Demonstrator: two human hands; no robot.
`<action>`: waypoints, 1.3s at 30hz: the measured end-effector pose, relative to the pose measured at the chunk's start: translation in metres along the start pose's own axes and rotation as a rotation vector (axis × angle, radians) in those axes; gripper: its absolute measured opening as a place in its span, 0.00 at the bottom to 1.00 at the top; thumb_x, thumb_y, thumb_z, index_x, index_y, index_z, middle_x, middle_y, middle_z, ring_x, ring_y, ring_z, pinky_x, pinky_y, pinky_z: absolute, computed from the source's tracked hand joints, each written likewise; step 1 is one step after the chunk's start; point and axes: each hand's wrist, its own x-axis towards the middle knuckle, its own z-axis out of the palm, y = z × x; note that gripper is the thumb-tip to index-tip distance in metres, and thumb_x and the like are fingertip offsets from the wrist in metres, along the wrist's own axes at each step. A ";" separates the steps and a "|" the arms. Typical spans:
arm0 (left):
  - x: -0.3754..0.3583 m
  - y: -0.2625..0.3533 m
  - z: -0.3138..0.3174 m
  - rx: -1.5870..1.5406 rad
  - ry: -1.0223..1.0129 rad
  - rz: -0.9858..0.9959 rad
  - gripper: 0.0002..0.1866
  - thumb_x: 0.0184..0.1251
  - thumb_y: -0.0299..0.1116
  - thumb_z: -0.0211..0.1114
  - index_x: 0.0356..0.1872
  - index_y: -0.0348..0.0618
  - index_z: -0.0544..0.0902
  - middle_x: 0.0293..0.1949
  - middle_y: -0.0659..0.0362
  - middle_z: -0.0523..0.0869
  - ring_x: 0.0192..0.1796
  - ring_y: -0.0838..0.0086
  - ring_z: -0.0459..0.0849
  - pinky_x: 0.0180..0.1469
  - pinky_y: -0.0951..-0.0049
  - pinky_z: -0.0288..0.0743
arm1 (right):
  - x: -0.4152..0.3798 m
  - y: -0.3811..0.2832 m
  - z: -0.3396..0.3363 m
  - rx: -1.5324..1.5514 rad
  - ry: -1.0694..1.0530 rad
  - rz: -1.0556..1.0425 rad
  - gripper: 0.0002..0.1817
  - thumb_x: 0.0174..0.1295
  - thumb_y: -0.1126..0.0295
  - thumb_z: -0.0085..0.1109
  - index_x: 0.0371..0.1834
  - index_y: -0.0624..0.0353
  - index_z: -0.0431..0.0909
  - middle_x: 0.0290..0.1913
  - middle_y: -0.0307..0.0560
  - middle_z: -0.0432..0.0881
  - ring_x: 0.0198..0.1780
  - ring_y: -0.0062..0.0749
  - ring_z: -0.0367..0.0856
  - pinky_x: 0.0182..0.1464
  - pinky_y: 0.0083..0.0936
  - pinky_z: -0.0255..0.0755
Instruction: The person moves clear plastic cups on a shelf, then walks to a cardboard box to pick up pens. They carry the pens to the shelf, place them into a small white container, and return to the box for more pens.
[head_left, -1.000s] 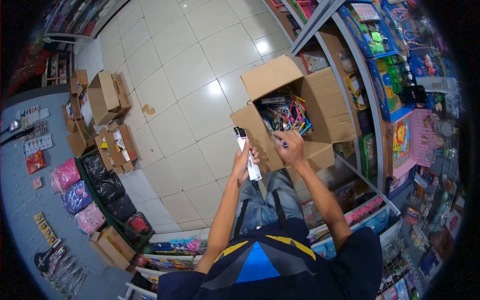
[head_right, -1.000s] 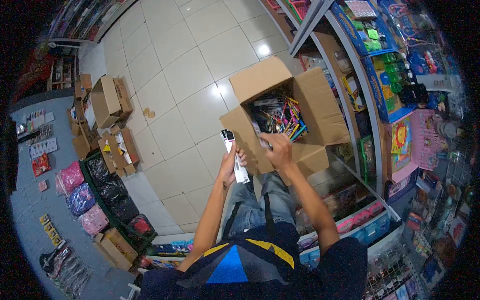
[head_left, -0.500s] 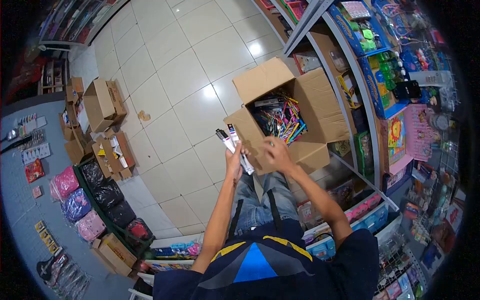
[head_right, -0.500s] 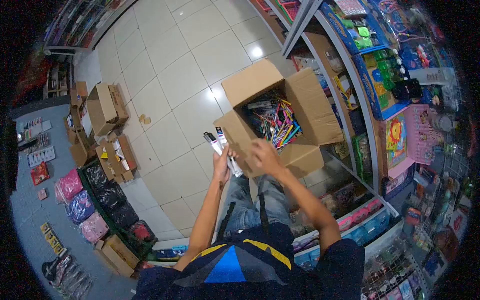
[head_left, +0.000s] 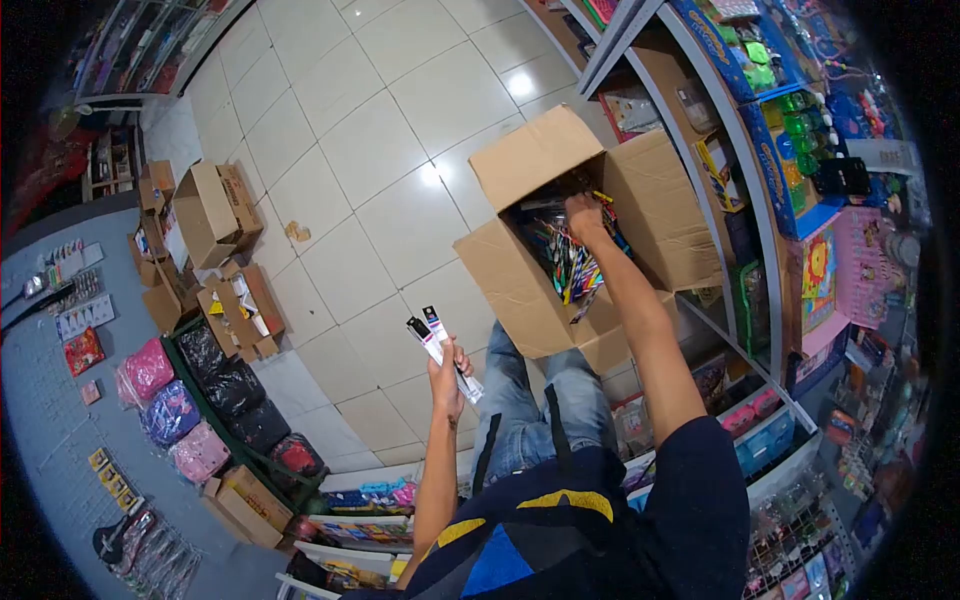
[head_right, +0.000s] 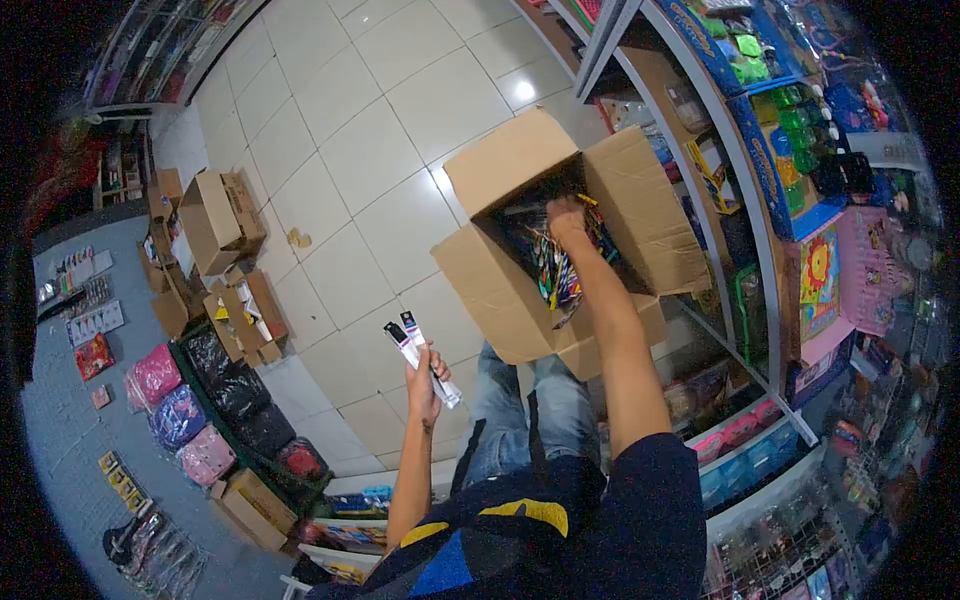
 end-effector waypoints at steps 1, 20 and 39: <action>-0.001 0.001 0.000 0.005 0.010 0.006 0.13 0.74 0.40 0.54 0.50 0.42 0.68 0.24 0.66 0.66 0.23 0.83 0.65 0.24 0.82 0.62 | -0.002 0.000 0.000 0.011 -0.027 0.005 0.09 0.53 0.73 0.53 0.35 0.61 0.80 0.46 0.59 0.80 0.52 0.51 0.77 0.52 0.42 0.72; -0.008 0.036 0.071 0.201 -0.179 0.112 0.13 0.71 0.43 0.58 0.34 0.45 0.71 0.23 0.65 0.70 0.21 0.82 0.71 0.19 0.81 0.61 | -0.148 0.001 -0.066 0.795 0.220 0.040 0.12 0.56 0.62 0.65 0.36 0.58 0.79 0.26 0.57 0.80 0.32 0.50 0.82 0.34 0.39 0.72; -0.031 0.035 0.148 1.085 -1.042 0.482 0.16 0.74 0.40 0.52 0.44 0.35 0.76 0.34 0.54 0.82 0.38 0.73 0.79 0.44 0.70 0.73 | -0.297 -0.045 -0.188 1.044 0.268 -0.153 0.16 0.56 0.63 0.65 0.25 0.63 0.71 0.21 0.44 0.73 0.25 0.25 0.70 0.30 0.27 0.65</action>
